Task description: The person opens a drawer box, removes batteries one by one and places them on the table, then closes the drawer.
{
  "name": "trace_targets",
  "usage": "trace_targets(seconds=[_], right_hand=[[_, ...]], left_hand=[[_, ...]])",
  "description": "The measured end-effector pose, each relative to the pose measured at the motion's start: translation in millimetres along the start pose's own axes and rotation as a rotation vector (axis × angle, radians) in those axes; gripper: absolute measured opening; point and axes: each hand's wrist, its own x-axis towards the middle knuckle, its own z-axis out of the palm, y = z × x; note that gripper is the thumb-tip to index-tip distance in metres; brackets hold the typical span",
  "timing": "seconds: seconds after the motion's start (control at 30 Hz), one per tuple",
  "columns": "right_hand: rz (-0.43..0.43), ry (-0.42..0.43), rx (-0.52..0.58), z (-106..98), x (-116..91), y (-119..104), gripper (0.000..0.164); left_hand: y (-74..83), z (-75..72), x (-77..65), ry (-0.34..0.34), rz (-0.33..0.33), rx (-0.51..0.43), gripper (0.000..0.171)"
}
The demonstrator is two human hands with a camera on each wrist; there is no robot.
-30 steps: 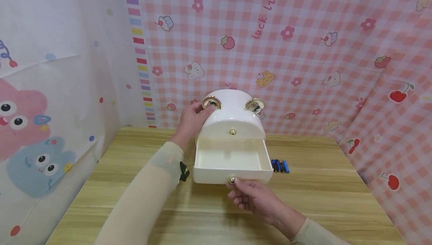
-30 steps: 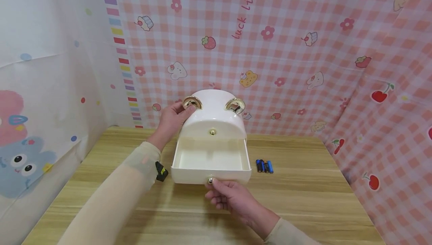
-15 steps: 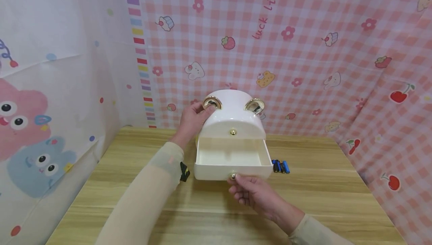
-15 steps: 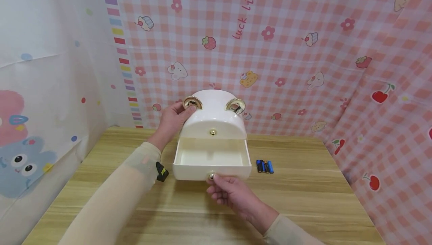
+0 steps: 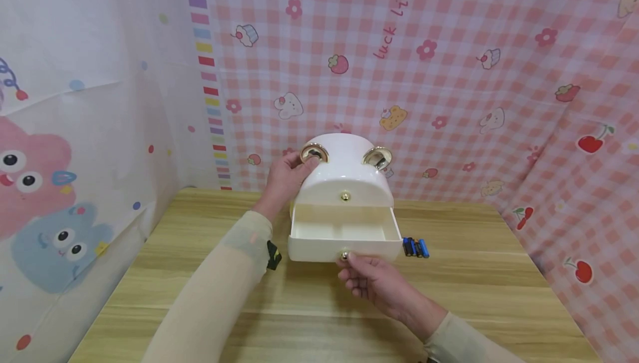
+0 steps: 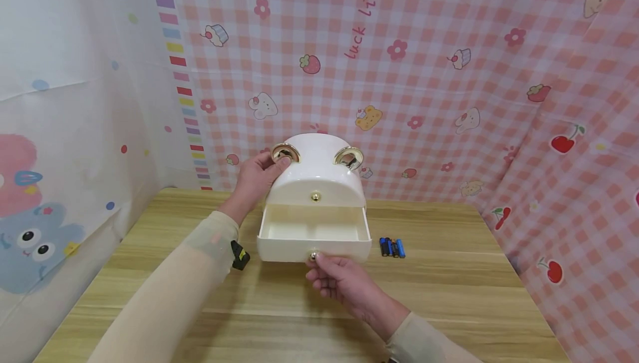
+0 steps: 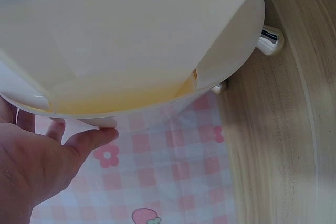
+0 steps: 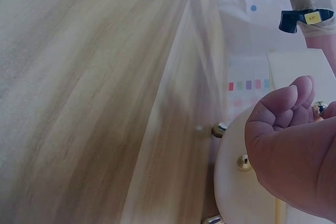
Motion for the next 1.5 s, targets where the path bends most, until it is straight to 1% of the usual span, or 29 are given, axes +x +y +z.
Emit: trace_targets(seconds=[0.3, 0.57, 0.77, 1.07, 1.33, 1.5], right_hand=[[-0.008, 0.025, 0.009, -3, 7, -2, 0.031], [-0.010, 0.048, 0.010, -3, 13, -2, 0.033], [-0.012, 0.050, 0.014, -4, 17, -4, 0.034], [-0.004, 0.088, 0.021, -7, 24, -6, 0.034], [-0.007, 0.094, 0.032, -8, 30, -6, 0.033], [-0.016, 0.100, 0.027, -8, 34, -7, 0.034]], left_hand=[[-0.7, 1.1, -0.3, 0.002, -0.003, -0.005, 0.040], [-1.5, 1.1, 0.3, 0.002, 0.007, 0.003, 0.039], [-1.7, 1.1, 0.6, 0.000, -0.003, 0.002, 0.040], [-1.6, 0.0, 0.6, 0.004, -0.011, 0.024, 0.041], [0.2, -0.5, -1.3, 0.003, -0.017, 0.008, 0.041], [-0.6, -0.4, -0.7, 0.001, -0.013, 0.018, 0.042]])
